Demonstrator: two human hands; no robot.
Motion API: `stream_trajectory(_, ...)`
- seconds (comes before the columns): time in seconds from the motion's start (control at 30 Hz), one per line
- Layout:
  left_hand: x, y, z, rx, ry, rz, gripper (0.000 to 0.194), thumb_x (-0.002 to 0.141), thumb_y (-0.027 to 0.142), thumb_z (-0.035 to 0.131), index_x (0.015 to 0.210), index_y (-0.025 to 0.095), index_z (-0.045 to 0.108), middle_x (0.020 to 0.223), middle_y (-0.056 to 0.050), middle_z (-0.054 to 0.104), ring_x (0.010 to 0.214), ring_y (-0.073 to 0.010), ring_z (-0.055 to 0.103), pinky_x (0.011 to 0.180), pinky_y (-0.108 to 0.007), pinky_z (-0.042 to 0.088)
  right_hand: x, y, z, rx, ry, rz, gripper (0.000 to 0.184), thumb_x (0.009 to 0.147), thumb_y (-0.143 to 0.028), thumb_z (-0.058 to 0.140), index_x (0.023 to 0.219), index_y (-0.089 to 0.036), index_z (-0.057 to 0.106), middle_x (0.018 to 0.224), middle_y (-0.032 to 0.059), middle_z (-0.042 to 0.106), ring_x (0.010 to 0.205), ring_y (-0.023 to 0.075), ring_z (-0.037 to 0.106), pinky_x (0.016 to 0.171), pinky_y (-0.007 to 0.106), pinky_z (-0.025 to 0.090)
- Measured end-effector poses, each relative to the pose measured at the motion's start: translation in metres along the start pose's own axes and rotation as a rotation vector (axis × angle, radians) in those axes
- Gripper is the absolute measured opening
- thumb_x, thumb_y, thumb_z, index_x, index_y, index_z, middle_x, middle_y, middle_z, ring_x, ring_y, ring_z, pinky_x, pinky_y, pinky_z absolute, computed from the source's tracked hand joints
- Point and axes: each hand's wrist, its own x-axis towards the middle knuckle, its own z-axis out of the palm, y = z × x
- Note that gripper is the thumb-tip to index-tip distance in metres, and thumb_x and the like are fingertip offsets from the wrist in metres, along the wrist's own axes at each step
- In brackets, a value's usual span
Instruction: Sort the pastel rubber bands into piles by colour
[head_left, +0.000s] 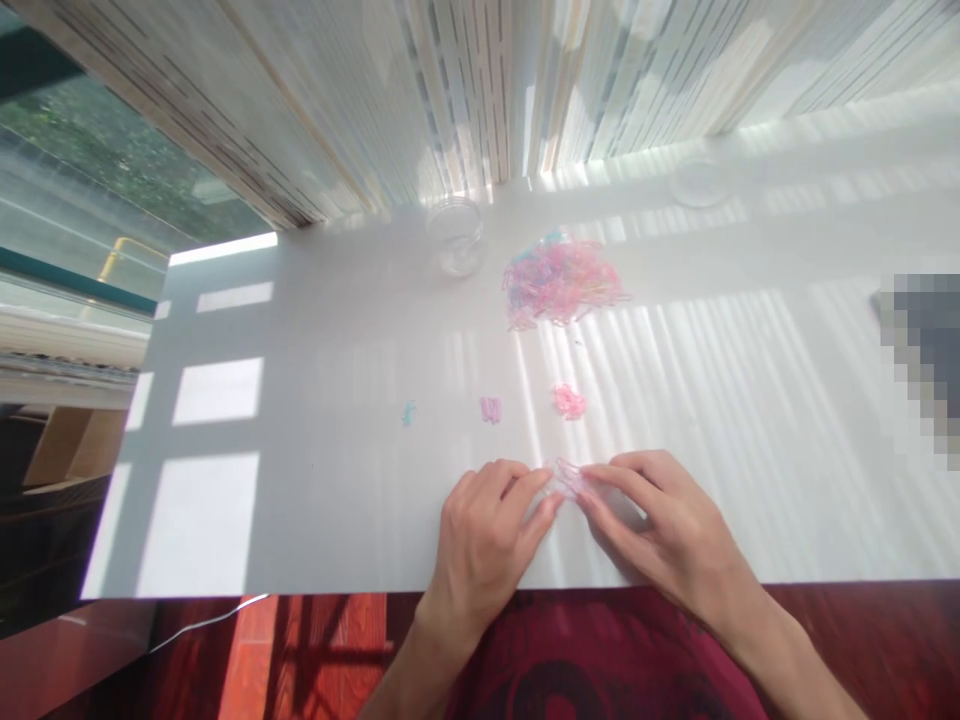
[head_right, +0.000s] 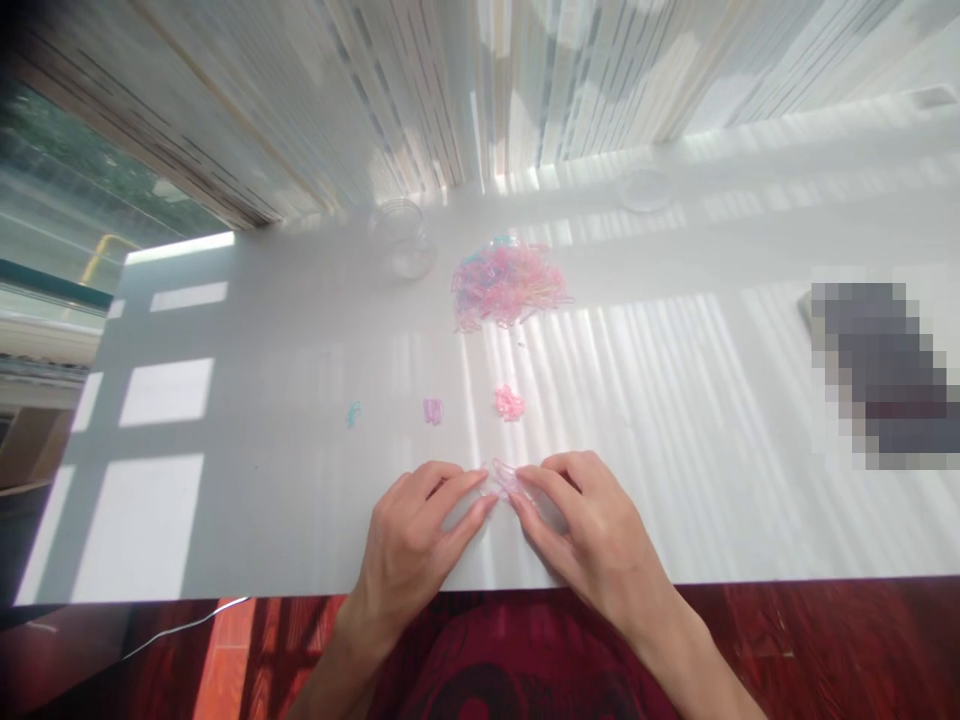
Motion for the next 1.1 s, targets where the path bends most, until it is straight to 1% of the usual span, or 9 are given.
stream_trajectory(0.13,-0.003,0.003,0.005,0.008,0.065,-0.007,0.009,0.100,0.020,0.062,0.102,0.022,0.071,0.084,0.000,0.069,0.072,-0.0149,0.062,0.068,-0.030,0.044,0.003,0.001,0.003,0.023,0.037,-0.029,0.010,0.099,-0.017,0.061,0.106,-0.017,0.067,0.088,0.0064,0.063,0.082,0.0203,0.061,0.073,0.035,0.053)
stream_trajectory(0.3,-0.002,0.006,0.009,-0.002,0.092,0.005,0.008,0.098,0.016,0.064,0.099,0.020,0.070,0.086,-0.001,0.071,0.069,-0.0137,0.060,0.068,-0.028,0.044,0.005,0.003,0.002,0.047,0.063,-0.066,0.011,0.101,-0.016,0.056,0.102,-0.018,0.066,0.087,0.0059,0.066,0.079,0.0203,0.062,0.072,0.036,0.052)
stream_trajectory(0.4,-0.001,0.008,0.009,-0.041,0.095,-0.023,0.008,0.098,0.016,0.063,0.097,0.020,0.069,0.088,-0.002,0.070,0.068,-0.0132,0.060,0.068,-0.027,0.047,0.004,0.004,0.001,0.087,0.072,-0.059,0.011,0.102,-0.016,0.055,0.101,-0.019,0.066,0.087,0.0058,0.068,0.079,0.0202,0.063,0.073,0.035,0.052)
stream_trajectory(0.5,-0.001,0.012,0.008,-0.120,0.092,-0.082,0.009,0.099,0.018,0.061,0.097,0.020,0.069,0.089,-0.002,0.070,0.066,-0.0121,0.058,0.068,-0.025,0.049,0.003,0.005,-0.002,0.151,0.103,-0.033,0.010,0.102,-0.017,0.057,0.099,-0.019,0.066,0.085,0.0049,0.068,0.079,0.0194,0.064,0.073,0.034,0.053)
stream_trajectory(0.6,-0.002,0.015,0.006,-0.239,0.086,-0.206,0.011,0.099,0.022,0.061,0.096,0.021,0.071,0.089,-0.002,0.072,0.064,-0.0114,0.059,0.068,-0.024,0.052,0.004,0.003,-0.006,0.230,0.133,-0.003,0.009,0.101,-0.017,0.058,0.098,-0.020,0.067,0.083,0.0035,0.068,0.077,0.0178,0.065,0.072,0.031,0.054)
stream_trajectory(0.77,-0.001,0.019,0.003,-0.497,0.111,-0.548,0.019,0.096,0.035,0.064,0.093,0.019,0.074,0.079,-0.002,0.075,0.067,-0.0143,0.068,0.066,-0.023,0.058,0.007,0.002,-0.013,0.317,0.130,0.010,0.010,0.100,-0.018,0.058,0.098,-0.021,0.067,0.083,0.0024,0.070,0.074,0.0161,0.067,0.069,0.028,0.055)
stream_trajectory(0.83,0.001,0.021,0.001,-0.571,0.115,-0.599,0.023,0.094,0.039,0.066,0.091,0.018,0.074,0.075,-0.002,0.075,0.067,-0.0151,0.070,0.063,-0.022,0.058,0.007,0.002,-0.013,0.330,0.125,0.016,0.011,0.100,-0.018,0.057,0.097,-0.021,0.067,0.083,0.0024,0.071,0.074,0.0161,0.067,0.069,0.028,0.056)
stream_trajectory(0.97,0.007,0.023,-0.001,-0.591,0.116,-0.592,0.022,0.092,0.038,0.068,0.090,0.018,0.075,0.075,-0.003,0.076,0.065,-0.0147,0.070,0.061,-0.021,0.058,0.007,0.002,-0.011,0.317,0.125,0.023,0.012,0.100,-0.018,0.057,0.097,-0.021,0.068,0.083,0.0027,0.070,0.074,0.0161,0.067,0.070,0.028,0.056)
stream_trajectory(1.1,0.007,0.023,0.003,-0.502,0.142,-0.538,0.018,0.091,0.035,0.069,0.090,0.019,0.076,0.070,0.000,0.073,0.059,-0.0128,0.066,0.059,-0.020,0.056,0.005,0.003,-0.009,0.270,0.115,0.006,0.010,0.101,-0.022,0.059,0.097,-0.020,0.068,0.081,0.0031,0.069,0.075,0.0167,0.066,0.072,0.030,0.055)
